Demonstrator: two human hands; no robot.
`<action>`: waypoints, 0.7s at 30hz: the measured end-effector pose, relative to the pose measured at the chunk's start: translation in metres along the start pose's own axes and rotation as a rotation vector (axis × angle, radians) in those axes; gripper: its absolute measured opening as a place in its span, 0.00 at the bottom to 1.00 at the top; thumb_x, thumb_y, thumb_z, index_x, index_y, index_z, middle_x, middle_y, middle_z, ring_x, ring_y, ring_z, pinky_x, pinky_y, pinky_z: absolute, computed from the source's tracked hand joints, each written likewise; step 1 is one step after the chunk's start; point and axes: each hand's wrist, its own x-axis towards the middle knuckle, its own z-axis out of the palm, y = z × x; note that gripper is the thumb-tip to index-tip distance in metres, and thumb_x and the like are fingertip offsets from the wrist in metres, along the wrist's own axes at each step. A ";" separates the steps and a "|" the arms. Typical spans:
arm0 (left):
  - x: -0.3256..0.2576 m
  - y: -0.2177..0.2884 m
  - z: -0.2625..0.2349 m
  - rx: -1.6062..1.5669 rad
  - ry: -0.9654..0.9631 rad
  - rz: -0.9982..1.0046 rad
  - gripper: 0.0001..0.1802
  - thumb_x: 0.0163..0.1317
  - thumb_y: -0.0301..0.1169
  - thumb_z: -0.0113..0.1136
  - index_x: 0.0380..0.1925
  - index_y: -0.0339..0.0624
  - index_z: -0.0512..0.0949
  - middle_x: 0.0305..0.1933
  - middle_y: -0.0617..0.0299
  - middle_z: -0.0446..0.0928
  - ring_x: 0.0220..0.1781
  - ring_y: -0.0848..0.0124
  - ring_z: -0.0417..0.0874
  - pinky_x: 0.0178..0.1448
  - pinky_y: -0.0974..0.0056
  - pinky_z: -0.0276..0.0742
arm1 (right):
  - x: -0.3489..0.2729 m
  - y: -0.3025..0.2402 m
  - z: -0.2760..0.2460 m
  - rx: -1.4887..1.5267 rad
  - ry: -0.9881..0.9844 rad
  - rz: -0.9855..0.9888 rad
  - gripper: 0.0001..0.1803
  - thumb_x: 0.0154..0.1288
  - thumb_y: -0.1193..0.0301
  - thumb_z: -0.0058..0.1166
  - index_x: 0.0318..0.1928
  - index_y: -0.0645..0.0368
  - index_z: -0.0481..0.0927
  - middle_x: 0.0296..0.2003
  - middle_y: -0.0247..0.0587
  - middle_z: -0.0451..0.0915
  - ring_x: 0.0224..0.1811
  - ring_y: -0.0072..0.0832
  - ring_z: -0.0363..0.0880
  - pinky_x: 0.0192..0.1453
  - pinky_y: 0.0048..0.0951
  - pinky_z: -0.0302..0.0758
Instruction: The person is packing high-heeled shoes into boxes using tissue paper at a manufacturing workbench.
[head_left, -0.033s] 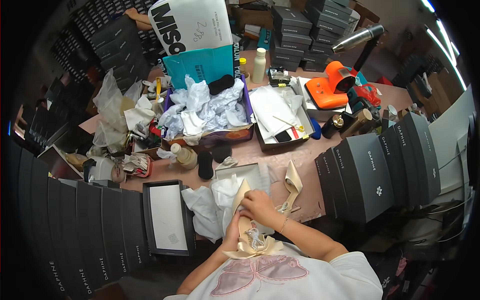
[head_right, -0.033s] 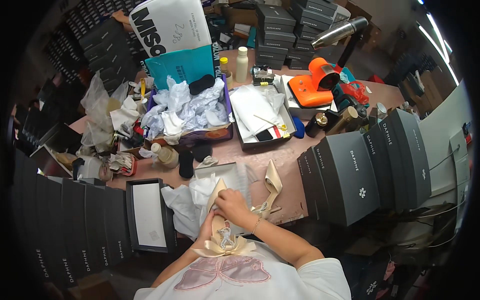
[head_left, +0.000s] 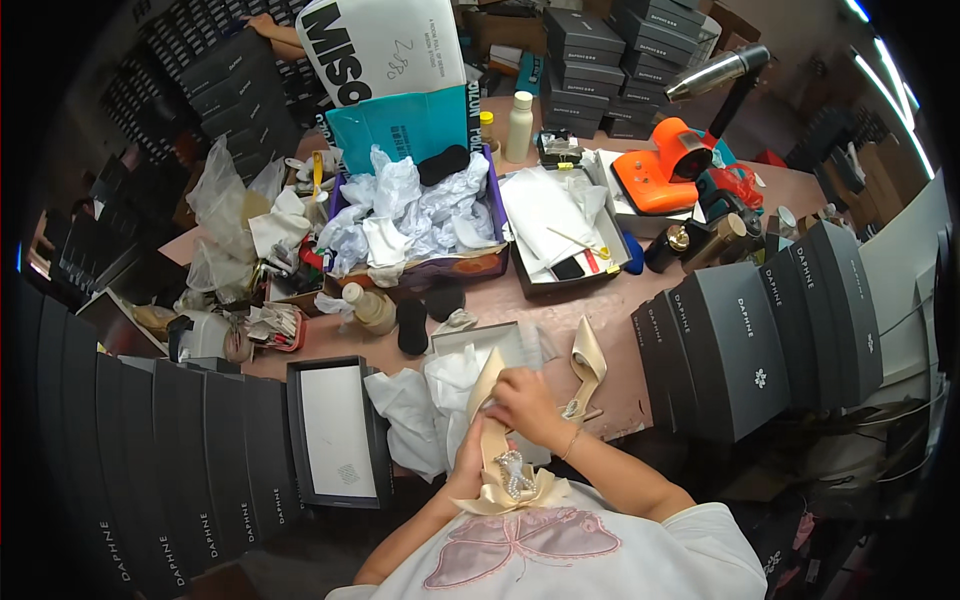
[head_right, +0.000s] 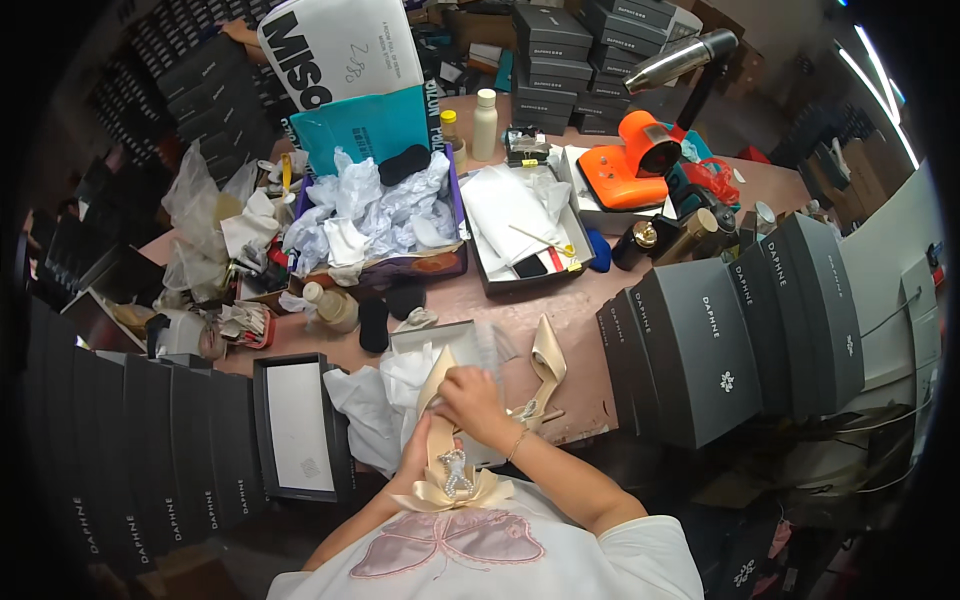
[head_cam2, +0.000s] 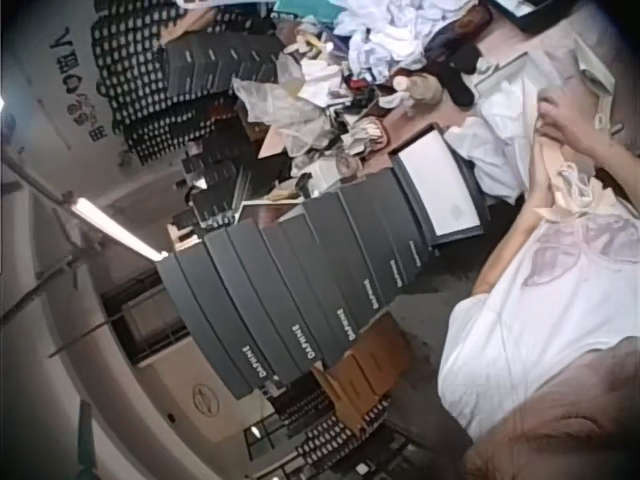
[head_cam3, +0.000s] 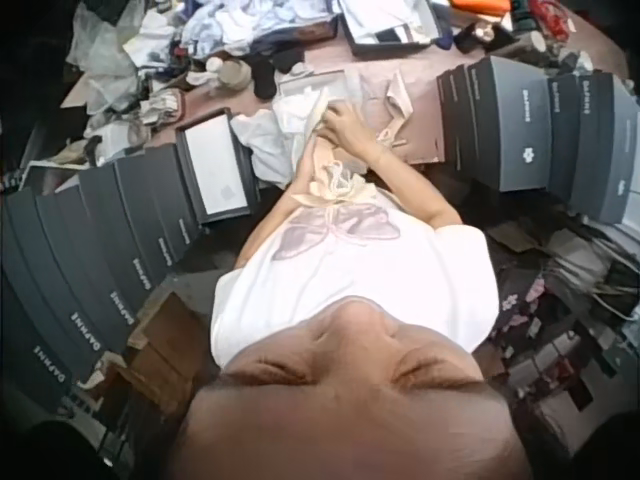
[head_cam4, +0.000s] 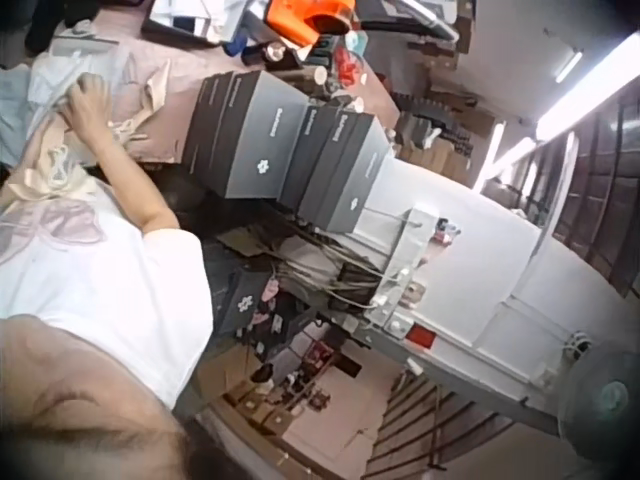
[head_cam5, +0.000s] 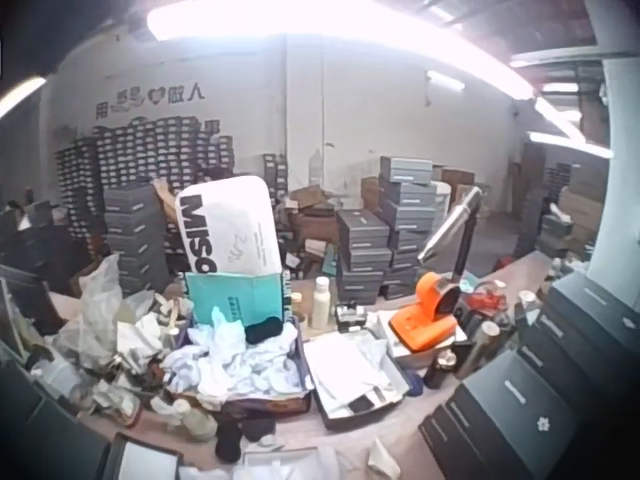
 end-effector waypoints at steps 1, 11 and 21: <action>-0.002 -0.001 0.005 0.008 -0.010 -0.042 0.24 0.71 0.52 0.39 0.50 0.44 0.70 0.35 0.59 0.77 0.30 0.71 0.80 0.32 0.65 0.79 | -0.002 0.003 0.000 0.053 0.106 0.117 0.31 0.47 0.67 0.66 0.54 0.55 0.69 0.48 0.47 0.72 0.50 0.45 0.72 0.55 0.40 0.67; -0.001 -0.005 0.010 0.051 0.026 -0.074 0.27 0.71 0.50 0.39 0.51 0.36 0.72 0.33 0.55 0.78 0.29 0.71 0.80 0.33 0.67 0.78 | -0.016 0.019 0.010 0.534 -0.119 0.518 0.44 0.55 0.69 0.61 0.70 0.60 0.54 0.58 0.62 0.70 0.57 0.46 0.74 0.60 0.35 0.70; -0.005 0.006 0.018 1.547 -0.358 1.016 0.26 0.56 0.38 0.59 0.56 0.45 0.74 0.63 0.47 0.67 0.70 0.54 0.62 0.75 0.46 0.43 | -0.035 0.044 -0.005 0.458 -0.060 0.458 0.37 0.59 0.66 0.57 0.67 0.61 0.58 0.63 0.65 0.62 0.66 0.54 0.62 0.67 0.41 0.62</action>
